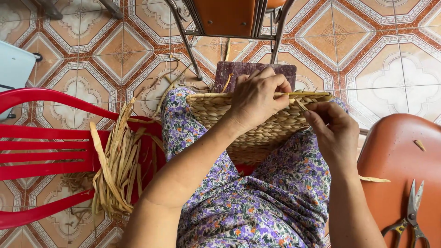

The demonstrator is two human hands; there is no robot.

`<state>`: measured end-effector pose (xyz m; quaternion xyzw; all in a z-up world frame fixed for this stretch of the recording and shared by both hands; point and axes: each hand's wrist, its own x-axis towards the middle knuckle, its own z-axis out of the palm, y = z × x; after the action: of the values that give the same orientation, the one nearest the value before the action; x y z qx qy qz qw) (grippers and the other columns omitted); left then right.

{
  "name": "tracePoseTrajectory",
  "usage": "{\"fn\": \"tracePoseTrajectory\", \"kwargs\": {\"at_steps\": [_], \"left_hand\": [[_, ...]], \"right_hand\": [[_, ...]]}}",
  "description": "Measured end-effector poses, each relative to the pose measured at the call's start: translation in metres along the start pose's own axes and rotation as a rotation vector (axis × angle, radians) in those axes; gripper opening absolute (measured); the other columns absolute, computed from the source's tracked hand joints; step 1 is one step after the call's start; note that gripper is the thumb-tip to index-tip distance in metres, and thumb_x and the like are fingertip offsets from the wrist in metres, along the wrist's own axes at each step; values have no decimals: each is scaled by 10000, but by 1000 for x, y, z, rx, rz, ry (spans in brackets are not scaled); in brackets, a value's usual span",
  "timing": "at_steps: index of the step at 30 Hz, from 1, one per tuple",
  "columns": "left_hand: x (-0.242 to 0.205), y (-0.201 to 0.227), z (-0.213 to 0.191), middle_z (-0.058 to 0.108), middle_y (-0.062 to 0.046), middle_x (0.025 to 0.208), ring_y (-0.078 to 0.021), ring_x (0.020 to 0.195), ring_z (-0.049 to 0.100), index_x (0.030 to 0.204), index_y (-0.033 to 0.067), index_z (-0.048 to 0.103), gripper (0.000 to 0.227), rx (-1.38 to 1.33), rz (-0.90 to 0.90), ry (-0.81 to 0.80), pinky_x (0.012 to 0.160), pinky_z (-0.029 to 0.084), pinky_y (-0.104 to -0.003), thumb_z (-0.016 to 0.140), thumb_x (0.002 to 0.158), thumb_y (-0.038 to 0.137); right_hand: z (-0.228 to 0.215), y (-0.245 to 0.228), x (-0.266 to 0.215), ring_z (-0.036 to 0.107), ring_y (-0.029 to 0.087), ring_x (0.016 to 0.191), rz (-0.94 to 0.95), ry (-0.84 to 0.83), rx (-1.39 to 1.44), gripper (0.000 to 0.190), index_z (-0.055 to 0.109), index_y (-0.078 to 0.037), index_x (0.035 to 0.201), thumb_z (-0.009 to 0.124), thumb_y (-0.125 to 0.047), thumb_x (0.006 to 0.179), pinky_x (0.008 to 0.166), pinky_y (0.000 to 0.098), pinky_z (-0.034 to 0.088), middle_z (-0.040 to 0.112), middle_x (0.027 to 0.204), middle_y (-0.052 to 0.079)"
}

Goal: The recorder is weaving a basket using long strips of plant fiber, using scissors to trim excess material.

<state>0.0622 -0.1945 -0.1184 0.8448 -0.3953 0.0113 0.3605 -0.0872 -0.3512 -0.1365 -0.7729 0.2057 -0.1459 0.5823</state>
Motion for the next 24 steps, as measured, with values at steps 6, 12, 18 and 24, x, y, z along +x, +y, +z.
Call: {"fn": "tracePoseTrajectory", "kwargs": {"at_steps": [6,12,18,24], "left_hand": [[6,-2,3,649,9,891,-174,842,621,869,211,754,165,78,-128,-162,754,385,-401,811,771,331],[5,-19,12,727,-25,867,-193,835,706,925,173,725,173,17,-92,-184,808,496,-456,794,836,304],[5,-14,-5,763,-56,876,-236,859,764,1017,92,557,295,-144,-84,-176,751,597,-413,762,853,228],[18,-42,-1,768,-76,970,-169,860,769,1091,66,592,303,-388,7,-259,764,624,-350,730,831,139]], "right_hand": [[6,1,4,632,38,838,-28,20,-26,135,707,-7,1095,744,-92,997,749,186,519,717,948,-4],[18,-4,10,631,30,789,-16,75,-103,139,732,-5,1063,769,-110,980,699,183,516,731,905,-5],[26,-1,11,644,30,777,25,107,-36,125,734,-1,1043,768,-105,982,687,181,516,730,888,2],[45,-17,11,648,55,739,-9,168,-121,92,748,-4,986,767,-95,986,649,190,506,728,824,16]]}}
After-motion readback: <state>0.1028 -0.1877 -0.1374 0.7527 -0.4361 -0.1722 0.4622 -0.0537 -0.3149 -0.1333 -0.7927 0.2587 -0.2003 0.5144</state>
